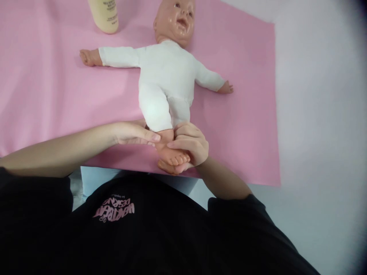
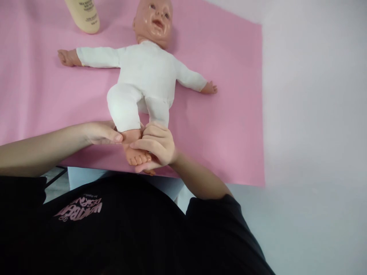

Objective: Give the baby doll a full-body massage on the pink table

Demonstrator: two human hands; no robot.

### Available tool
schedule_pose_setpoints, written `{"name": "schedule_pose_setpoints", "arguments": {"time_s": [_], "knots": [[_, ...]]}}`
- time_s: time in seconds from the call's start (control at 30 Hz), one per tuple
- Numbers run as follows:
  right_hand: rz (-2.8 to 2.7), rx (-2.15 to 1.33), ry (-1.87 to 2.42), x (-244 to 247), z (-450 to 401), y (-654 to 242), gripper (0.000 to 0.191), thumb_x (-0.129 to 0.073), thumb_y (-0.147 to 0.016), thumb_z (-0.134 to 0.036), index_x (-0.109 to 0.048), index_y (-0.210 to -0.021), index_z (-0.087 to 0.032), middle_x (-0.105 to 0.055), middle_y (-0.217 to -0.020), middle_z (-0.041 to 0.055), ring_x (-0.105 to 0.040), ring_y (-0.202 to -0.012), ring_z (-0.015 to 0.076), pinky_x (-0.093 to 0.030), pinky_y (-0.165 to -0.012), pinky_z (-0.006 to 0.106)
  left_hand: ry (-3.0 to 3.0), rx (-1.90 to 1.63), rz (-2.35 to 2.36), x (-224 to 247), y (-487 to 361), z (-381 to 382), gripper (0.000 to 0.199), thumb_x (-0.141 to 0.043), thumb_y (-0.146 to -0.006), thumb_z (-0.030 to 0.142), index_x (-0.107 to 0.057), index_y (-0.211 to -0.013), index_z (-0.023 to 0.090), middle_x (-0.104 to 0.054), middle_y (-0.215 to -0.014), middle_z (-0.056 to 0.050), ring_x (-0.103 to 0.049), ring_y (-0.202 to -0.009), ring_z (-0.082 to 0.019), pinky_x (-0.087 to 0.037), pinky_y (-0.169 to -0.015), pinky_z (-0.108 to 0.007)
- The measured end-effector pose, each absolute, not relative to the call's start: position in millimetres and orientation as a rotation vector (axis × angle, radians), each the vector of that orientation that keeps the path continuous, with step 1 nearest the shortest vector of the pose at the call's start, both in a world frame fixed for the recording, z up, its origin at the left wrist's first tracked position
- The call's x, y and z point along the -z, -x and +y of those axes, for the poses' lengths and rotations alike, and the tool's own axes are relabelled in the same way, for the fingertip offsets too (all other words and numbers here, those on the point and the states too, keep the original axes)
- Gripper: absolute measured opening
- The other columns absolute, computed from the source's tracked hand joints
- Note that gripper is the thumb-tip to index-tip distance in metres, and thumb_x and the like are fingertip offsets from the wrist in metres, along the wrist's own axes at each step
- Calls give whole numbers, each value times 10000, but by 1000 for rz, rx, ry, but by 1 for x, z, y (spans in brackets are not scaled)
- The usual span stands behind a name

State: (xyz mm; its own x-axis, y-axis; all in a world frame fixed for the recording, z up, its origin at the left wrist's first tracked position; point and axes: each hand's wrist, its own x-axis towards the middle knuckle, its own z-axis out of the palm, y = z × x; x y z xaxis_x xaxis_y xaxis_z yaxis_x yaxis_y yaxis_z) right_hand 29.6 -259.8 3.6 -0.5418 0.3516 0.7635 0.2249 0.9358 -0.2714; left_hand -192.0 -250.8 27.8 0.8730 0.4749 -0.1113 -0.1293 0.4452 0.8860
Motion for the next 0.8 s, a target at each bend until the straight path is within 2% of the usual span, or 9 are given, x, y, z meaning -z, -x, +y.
{"name": "schedule_pose_setpoints", "arguments": {"time_s": [0.17, 0.3, 0.37, 0.47, 0.57, 0.7, 0.8], "knots": [[-2228, -180, 386, -4, -258, -29, 533, -490, -1001, -699, -699, -809, -248, -570, -611, -30, -564, -577, 147, -572, -662, 353, -1077, -362, 338, -25, 191, -249, 628, -899, -714, 648, -717, -1097, 184, -761, -887, -77, -743, -982, -282, -607, -864, -335], [-2205, -184, 276, -4, -255, -26, 505, -504, -992, -693, -726, -975, -240, -630, -708, -13, -581, -651, 160, -576, -747, 381, -1090, -290, 281, -24, 191, -245, 535, -922, -720, 583, -731, -1022, 184, -748, -905, -72, -733, -952, -258, -609, -812, -312], [-2142, -187, 205, -5, -253, -23, 504, -517, -985, -699, -703, -1000, -231, -626, -726, -13, -572, -656, 156, -574, -753, 377, -1086, -271, 277, -24, 193, -244, 495, -928, -732, 556, -736, -995, 185, -745, -932, -55, -718, -929, -224, -605, -830, -301], [-2077, -173, 159, -7, -253, -21, 485, -535, -983, -699, -629, -878, -235, -552, -672, -36, -536, -608, 138, -562, -711, 349, -1094, -248, 282, -24, 196, -243, 470, -919, -766, 545, -743, -975, 163, -736, -928, -35, -688, -892, -177, -594, -839, -274], [-2124, -129, 159, -10, -254, -19, 522, -556, -979, -697, -516, -729, -241, -473, -627, -49, -504, -577, 127, -544, -685, 332, -1127, -205, 298, -25, 199, -242, 535, -934, -747, 560, -751, -976, 112, -739, -905, -42, -682, -861, -159, -593, -822, -260], [-2159, -92, 96, -14, -255, -18, 590, -589, -965, -696, -429, -637, -233, -431, -604, -46, -481, -580, 119, -539, -697, 319, -1150, -163, 280, -26, 199, -239, 503, -939, -745, 538, -728, -856, 96, -722, -821, -31, -653, -776, -129, -580, -761, -232], [-2169, -69, 78, -19, -255, -18, 639, -585, -968, -700, -379, -588, -229, -389, -583, -41, -463, -583, 123, -542, -697, 317, -1149, -127, 286, -27, 200, -238, 529, -930, -748, 556, -731, -895, 88, -734, -840, -53, -664, -773, -141, -583, -722, -241]]}}
